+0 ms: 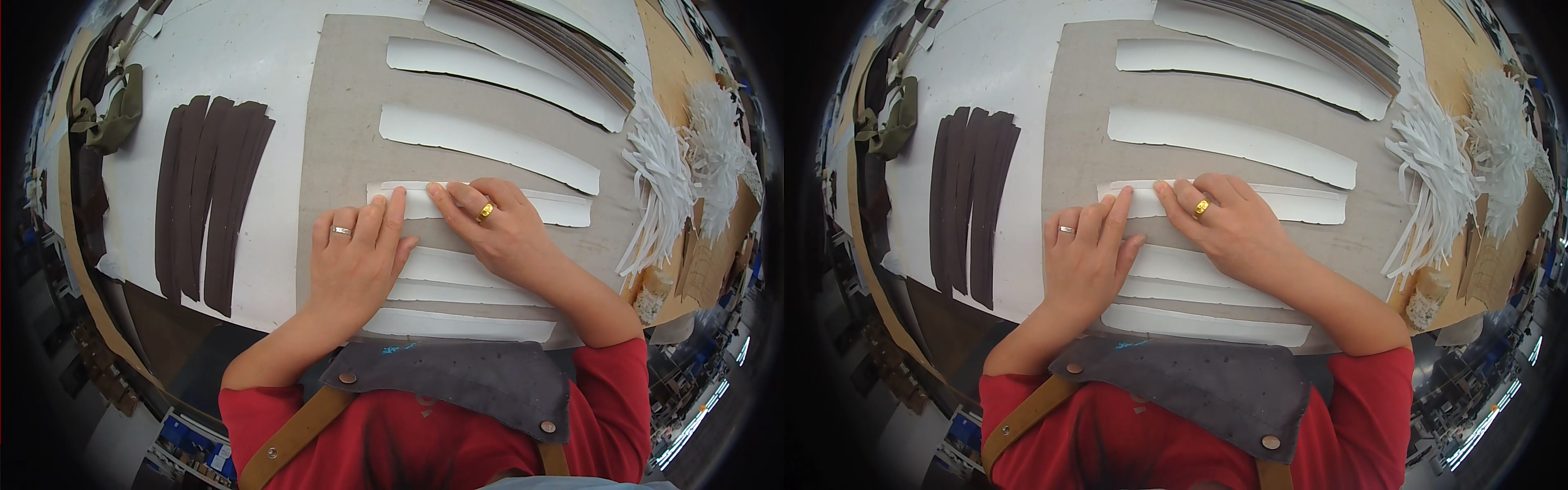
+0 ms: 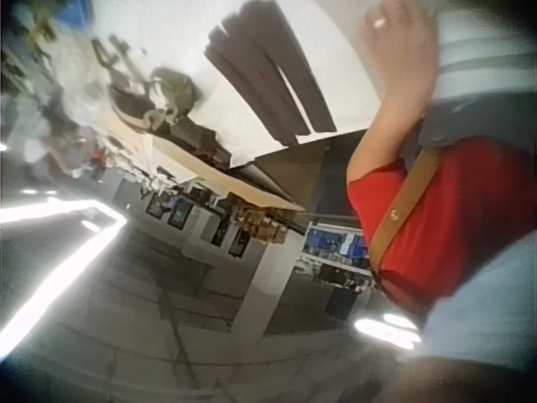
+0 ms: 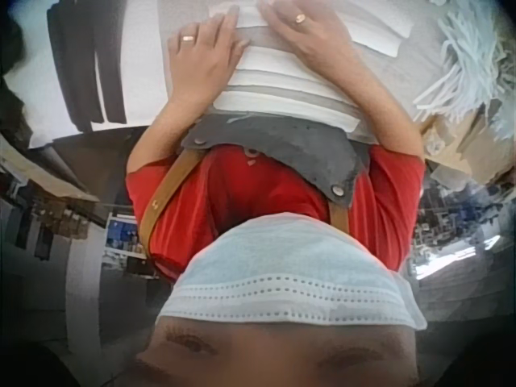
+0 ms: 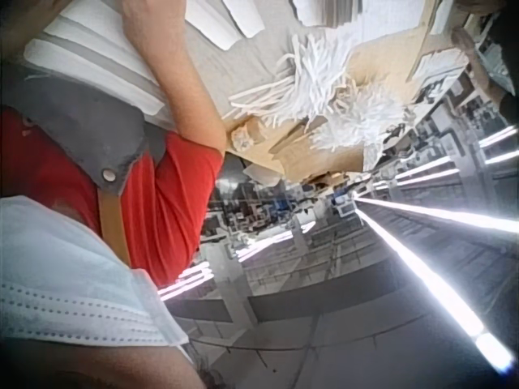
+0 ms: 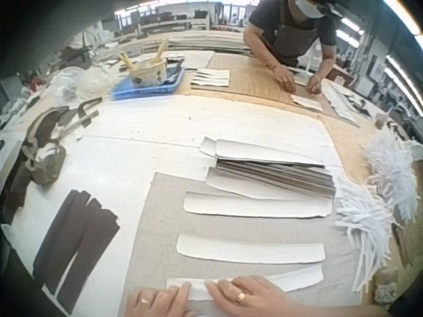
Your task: The person applies glue from a bottle to white leather strips, then folds the strips by hand as part of an assembly task.
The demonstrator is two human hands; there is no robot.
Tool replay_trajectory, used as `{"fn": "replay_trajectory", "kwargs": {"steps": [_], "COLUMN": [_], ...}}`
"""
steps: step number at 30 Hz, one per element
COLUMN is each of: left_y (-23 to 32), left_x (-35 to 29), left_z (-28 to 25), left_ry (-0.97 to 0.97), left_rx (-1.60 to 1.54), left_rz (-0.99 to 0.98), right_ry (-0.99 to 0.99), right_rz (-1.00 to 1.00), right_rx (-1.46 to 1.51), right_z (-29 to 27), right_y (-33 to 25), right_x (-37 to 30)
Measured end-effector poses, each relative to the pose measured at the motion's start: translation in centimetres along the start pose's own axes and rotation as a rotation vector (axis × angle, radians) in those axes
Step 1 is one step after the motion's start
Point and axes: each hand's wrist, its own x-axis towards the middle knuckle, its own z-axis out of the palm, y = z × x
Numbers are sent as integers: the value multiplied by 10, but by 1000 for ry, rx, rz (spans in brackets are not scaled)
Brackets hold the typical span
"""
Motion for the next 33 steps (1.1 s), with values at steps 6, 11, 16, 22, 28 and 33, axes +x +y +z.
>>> {"fn": "replay_trajectory", "kwargs": {"steps": [6, 11, 16, 22, 28, 33], "left_y": [1, 2, 3, 2, -4, -15], "left_x": [5, 5, 7, 5, 6, 5], "left_z": [-3, -3, -4, 0, -3, -11], "left_ry": [-25, -22, 5, 25, 44, 159], "left_rx": [-28, 40, 68, 143, 34, -437], "left_rz": [-27, -13, -20, 23, 20, -172], "right_ry": [9, 12, 59, 93, 192, 207], "right_rz": [3, 7, 49, 152, 301, 360], "right_rx": [4, 16, 19, -61, -70, -62], "right_z": [0, 1, -2, -15, -16, -16], "right_y": [0, 0, 1, 13, 12, 7], "right_x": [1, -1, -11, -43, -60, -69]}}
